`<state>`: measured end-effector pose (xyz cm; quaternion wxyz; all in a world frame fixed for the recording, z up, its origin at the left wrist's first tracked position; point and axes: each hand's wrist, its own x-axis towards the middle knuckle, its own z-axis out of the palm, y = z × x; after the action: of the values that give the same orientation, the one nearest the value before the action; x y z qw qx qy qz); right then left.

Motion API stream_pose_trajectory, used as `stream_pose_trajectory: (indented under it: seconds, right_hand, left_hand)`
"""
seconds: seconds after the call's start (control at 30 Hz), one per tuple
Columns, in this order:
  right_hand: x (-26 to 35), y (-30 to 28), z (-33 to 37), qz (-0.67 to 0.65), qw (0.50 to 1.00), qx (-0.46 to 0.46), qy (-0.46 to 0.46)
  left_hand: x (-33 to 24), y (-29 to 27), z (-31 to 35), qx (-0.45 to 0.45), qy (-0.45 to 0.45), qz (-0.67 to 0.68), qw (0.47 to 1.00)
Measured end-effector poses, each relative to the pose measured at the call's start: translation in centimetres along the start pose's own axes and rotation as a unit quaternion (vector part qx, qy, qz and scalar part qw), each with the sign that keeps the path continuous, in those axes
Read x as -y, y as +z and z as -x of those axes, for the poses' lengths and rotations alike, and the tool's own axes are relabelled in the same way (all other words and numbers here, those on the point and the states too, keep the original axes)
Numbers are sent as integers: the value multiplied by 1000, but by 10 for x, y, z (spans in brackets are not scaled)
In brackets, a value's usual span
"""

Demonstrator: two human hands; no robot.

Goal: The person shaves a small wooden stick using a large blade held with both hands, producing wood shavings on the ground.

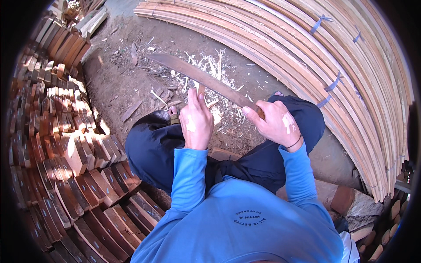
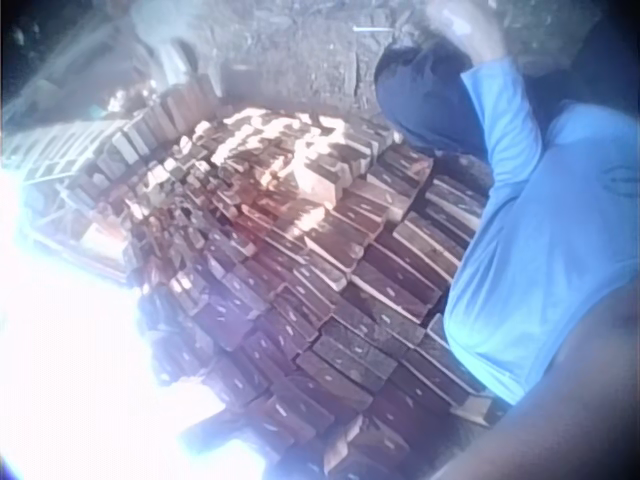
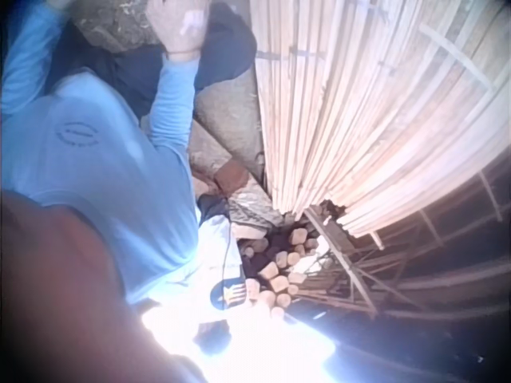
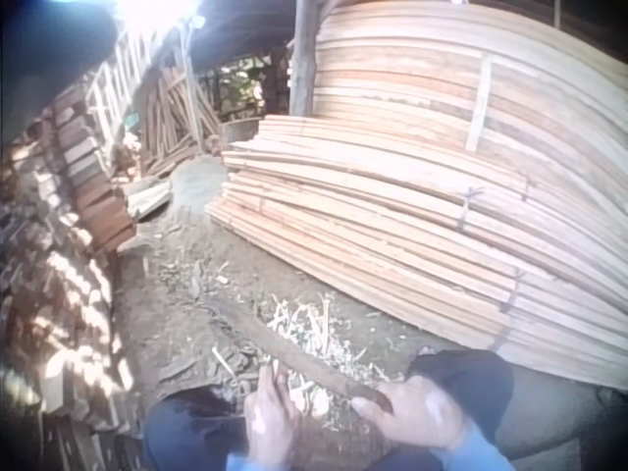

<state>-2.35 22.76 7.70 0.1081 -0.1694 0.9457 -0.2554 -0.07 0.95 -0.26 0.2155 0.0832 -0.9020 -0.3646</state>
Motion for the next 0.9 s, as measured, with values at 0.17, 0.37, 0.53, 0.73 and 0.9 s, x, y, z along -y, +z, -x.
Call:
stream_pose_trajectory:
  seconds: [0.17, 0.37, 0.53, 0.73, 0.9]
  right_hand:
    - [-3, 8, -19, 51, 998, -8, 27]
    - [-27, 12, -51, 11, 994, -53, 99]
    - [-42, 18, -45, -41, 995, -63, 68]
    - [-21, 6, -28, -139, 985, -20, 100]
    - [-42, 17, -14, -136, 989, -53, -4]
  left_hand:
    - [-1, -1, 2, 26, -6, -36, 999]
    - [-10, -10, -4, 57, -89, 15, 994]
    - [-10, -8, -8, 41, -109, 98, 988]
    - [0, -8, -6, 75, -188, 202, 958]
    - [3, 0, -4, 65, -177, 216, 958]
